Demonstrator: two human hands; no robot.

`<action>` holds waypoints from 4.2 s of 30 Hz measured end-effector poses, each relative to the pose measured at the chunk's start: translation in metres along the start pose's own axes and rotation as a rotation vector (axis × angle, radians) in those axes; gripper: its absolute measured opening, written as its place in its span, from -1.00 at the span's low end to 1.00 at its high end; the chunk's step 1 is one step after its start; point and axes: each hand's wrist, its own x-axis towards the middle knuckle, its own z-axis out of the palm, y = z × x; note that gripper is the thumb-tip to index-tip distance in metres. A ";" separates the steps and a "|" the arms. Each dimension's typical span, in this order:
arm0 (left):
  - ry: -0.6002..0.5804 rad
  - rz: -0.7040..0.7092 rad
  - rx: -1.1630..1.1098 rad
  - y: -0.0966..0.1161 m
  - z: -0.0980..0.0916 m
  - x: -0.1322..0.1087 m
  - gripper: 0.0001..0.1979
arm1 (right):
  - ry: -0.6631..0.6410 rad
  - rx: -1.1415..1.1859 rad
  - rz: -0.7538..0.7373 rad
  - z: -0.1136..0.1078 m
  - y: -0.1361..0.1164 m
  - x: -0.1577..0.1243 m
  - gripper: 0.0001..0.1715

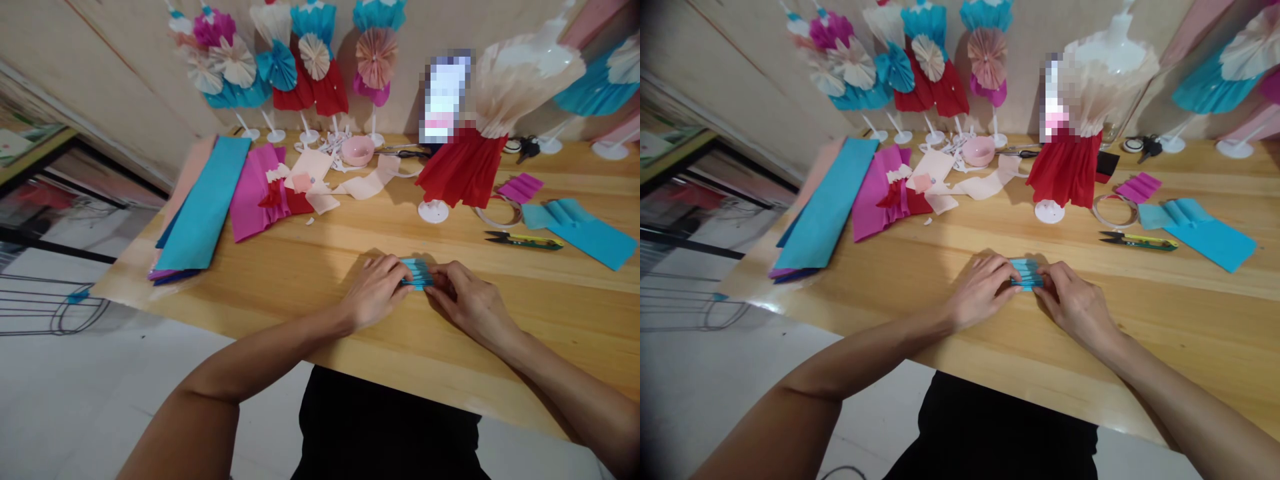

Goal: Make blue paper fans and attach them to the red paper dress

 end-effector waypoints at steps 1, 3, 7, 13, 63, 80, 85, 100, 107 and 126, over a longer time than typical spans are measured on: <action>0.002 0.001 0.001 0.000 0.000 0.000 -0.84 | -0.007 -0.009 -0.007 0.000 0.000 0.000 -0.70; 0.007 0.007 -0.001 0.000 0.000 0.000 -0.84 | -0.014 -0.024 -0.030 -0.001 0.000 0.001 -0.77; -0.005 0.006 -0.005 0.001 -0.001 0.000 -0.84 | -0.010 -0.017 -0.060 -0.002 -0.001 0.001 -0.81; 0.030 -0.034 -0.007 0.000 0.000 -0.002 -0.65 | -0.026 0.026 -0.085 -0.002 -0.001 0.000 -0.82; 0.027 0.079 0.026 -0.004 0.000 -0.001 -0.84 | -0.045 0.070 -0.043 0.001 0.002 0.001 -0.84; 0.001 0.082 0.052 -0.003 0.000 -0.001 -0.79 | -0.022 -0.041 -0.108 0.001 0.000 0.000 -0.75; -0.016 0.090 0.080 -0.004 0.000 -0.001 -0.75 | -0.014 -0.133 -0.085 -0.001 0.002 0.000 -0.67; -0.056 0.137 0.163 -0.005 -0.001 0.000 -0.69 | 0.036 -0.019 -0.047 -0.009 0.009 -0.003 -0.72; -0.042 0.144 0.160 -0.003 -0.002 0.000 -0.69 | -0.016 0.099 -0.129 -0.006 -0.002 0.001 -0.73; -0.046 0.088 0.067 -0.001 0.000 -0.001 -0.83 | -0.015 -0.013 -0.149 0.000 -0.004 0.001 -0.78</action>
